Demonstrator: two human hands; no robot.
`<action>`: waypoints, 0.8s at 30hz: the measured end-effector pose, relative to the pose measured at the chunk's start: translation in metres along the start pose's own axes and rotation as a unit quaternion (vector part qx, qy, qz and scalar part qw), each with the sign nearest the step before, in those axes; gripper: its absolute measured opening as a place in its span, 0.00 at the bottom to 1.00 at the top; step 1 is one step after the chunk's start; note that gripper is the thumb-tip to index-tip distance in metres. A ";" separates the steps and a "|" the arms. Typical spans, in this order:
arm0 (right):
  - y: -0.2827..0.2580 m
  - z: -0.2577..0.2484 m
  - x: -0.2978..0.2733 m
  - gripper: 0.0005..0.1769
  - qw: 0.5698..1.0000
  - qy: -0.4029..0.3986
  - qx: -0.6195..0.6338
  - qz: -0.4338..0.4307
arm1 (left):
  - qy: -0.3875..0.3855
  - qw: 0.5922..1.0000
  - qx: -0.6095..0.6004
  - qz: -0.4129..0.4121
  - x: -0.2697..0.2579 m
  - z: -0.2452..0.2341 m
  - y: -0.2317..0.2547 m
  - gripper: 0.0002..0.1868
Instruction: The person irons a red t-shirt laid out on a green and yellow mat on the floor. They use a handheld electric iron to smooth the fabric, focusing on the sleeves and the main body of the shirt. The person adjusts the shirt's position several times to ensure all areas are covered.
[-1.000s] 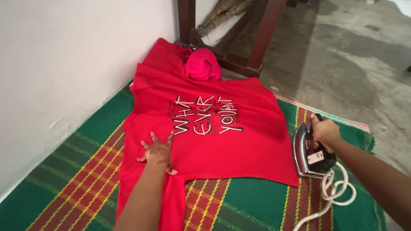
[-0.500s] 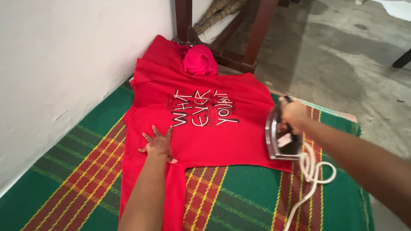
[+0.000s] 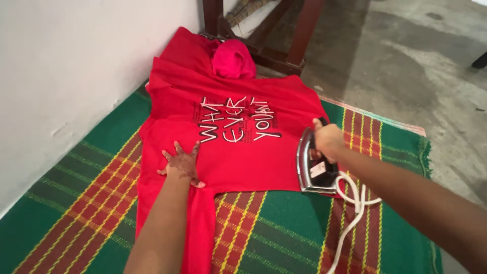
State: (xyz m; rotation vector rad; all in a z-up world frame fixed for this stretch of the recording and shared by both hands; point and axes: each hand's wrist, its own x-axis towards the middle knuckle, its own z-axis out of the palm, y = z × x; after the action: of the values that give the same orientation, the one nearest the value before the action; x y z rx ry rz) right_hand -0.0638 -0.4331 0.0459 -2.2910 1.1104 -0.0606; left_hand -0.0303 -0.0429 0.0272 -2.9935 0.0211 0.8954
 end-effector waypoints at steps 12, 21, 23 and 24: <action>0.137 -0.053 0.051 0.42 0.997 0.072 -0.032 -0.006 | -0.004 1.000 -0.003 0.005 0.012 0.006 -0.005 0.77; 0.138 -0.113 0.090 0.47 0.993 0.114 0.001 0.017 | 0.028 0.999 0.015 0.021 0.001 0.000 -0.009 0.75; 0.126 -0.133 0.090 0.47 0.976 0.187 0.103 0.033 | 0.021 1.000 -0.002 0.012 0.001 0.006 -0.006 0.76; 0.114 -0.140 0.095 0.48 0.959 0.221 0.169 0.047 | 0.007 1.000 0.002 0.009 0.002 0.005 -0.006 0.76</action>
State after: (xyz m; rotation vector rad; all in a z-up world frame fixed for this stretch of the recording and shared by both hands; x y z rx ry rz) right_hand -0.1217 -0.6250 0.0824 -1.9586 1.3080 -0.6992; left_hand -0.0309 -0.0371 0.0220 -3.0011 0.0495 0.8750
